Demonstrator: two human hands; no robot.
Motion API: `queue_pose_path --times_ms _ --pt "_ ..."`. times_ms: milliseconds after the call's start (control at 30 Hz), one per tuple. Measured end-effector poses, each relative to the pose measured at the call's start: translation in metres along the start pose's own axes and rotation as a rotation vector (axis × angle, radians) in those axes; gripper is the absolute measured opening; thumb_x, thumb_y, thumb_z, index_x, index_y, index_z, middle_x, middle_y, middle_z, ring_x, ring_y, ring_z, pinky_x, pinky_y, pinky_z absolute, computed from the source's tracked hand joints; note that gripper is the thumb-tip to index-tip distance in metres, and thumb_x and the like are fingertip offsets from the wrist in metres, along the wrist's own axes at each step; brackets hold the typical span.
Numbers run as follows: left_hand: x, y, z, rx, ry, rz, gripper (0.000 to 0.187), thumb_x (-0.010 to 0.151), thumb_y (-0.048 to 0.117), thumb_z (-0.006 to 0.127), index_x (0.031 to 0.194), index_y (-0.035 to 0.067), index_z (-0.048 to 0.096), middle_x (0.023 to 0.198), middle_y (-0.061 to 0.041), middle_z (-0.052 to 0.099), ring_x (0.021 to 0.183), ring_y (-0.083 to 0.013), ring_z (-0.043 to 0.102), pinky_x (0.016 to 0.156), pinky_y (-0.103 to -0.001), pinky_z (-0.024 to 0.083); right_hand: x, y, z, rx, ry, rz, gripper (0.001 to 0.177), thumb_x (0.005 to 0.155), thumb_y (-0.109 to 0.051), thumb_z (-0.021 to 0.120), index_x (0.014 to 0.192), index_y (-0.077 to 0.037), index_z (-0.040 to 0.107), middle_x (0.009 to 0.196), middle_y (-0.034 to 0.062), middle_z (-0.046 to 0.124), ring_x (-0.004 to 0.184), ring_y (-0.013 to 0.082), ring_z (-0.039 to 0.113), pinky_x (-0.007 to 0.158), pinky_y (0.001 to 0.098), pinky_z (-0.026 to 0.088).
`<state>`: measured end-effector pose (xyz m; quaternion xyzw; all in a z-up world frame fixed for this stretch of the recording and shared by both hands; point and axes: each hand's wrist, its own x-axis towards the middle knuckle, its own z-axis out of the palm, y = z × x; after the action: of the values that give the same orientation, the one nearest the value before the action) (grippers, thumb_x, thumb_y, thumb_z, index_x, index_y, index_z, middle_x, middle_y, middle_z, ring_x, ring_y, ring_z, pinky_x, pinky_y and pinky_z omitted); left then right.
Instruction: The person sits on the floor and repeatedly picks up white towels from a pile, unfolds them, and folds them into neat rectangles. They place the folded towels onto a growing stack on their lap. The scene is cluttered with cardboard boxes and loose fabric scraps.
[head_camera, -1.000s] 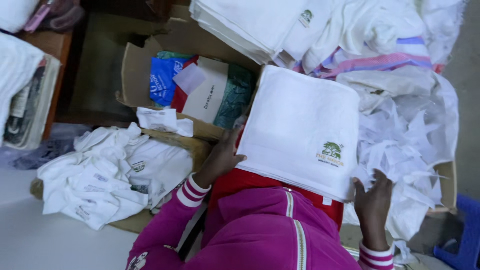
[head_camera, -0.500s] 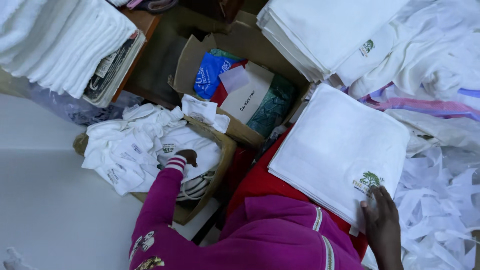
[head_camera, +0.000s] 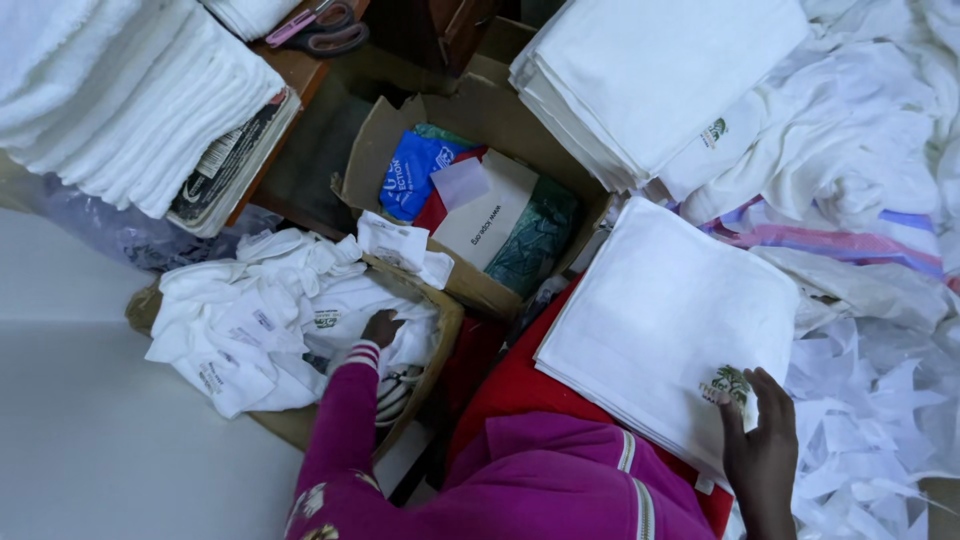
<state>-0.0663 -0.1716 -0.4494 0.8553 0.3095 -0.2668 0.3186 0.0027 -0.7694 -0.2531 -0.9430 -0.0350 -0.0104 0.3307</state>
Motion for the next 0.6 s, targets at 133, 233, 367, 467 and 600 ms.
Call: queue_pose_path --times_ms 133,233,367,467,600 --pt "0.001 0.078 -0.067 0.244 -0.408 0.316 0.053 0.093 0.049 0.072 0.133 0.016 0.062 0.143 -0.008 0.067 0.123 -0.0258 0.064 0.101 -0.039 0.048 0.006 -0.031 0.001 0.19 -0.024 0.147 0.042 0.1 -0.021 0.072 0.139 -0.007 0.069 0.135 0.012 0.072 0.121 0.0269 0.068 0.084 0.0387 0.054" --pt "-0.095 0.232 -0.12 0.225 -0.462 0.856 0.06 0.1 0.06 0.065 0.074 0.017 0.032 0.07 0.004 0.03 0.063 -0.011 0.031 0.062 -0.039 0.024 0.026 -0.079 0.002 0.249 -0.11 -0.211 0.054 0.087 -0.024 0.081 0.137 -0.01 0.068 0.136 0.0098 0.072 0.126 0.0262 0.069 0.107 0.0404 0.053" --pt "-0.198 0.376 -0.132 0.221 -0.491 1.284 0.044 0.096 0.046 0.07 0.096 0.002 0.073 0.088 -0.024 0.077 0.086 -0.0485 0.074 0.076 -0.054 0.057 0.062 -0.144 -0.012 0.378 -0.2 -0.323 0.097 0.068 -0.025 0.097 0.154 -0.011 0.053 0.152 0.0172 0.059 0.142 0.0458 0.053 0.118 0.0592 0.04" --pt "-0.221 0.443 -0.122 0.26 -0.36 1.572 0.043 0.1 0.046 0.067 0.087 0.005 0.064 0.071 -0.024 0.069 0.073 -0.0483 0.072 0.066 -0.052 0.054 0.105 -0.149 -0.031 0.459 -0.167 -0.414 0.133 0.058 -0.029 0.102 0.163 0.005 0.027 0.162 0.0372 0.034 0.15 0.0599 0.03 0.125 0.0683 0.024" --pt "-0.202 0.483 -0.102 0.229 -0.353 1.624 0.047 0.089 0.036 0.078 0.121 0.003 0.07 0.097 -0.028 0.076 0.09 -0.0523 0.073 0.076 -0.058 0.056 0.143 -0.126 -0.069 0.527 0.025 -0.626 0.102 0.066 -0.02 0.1 0.144 -0.002 0.038 0.138 0.0201 0.04 0.135 0.049 0.039 0.124 0.063 0.025"
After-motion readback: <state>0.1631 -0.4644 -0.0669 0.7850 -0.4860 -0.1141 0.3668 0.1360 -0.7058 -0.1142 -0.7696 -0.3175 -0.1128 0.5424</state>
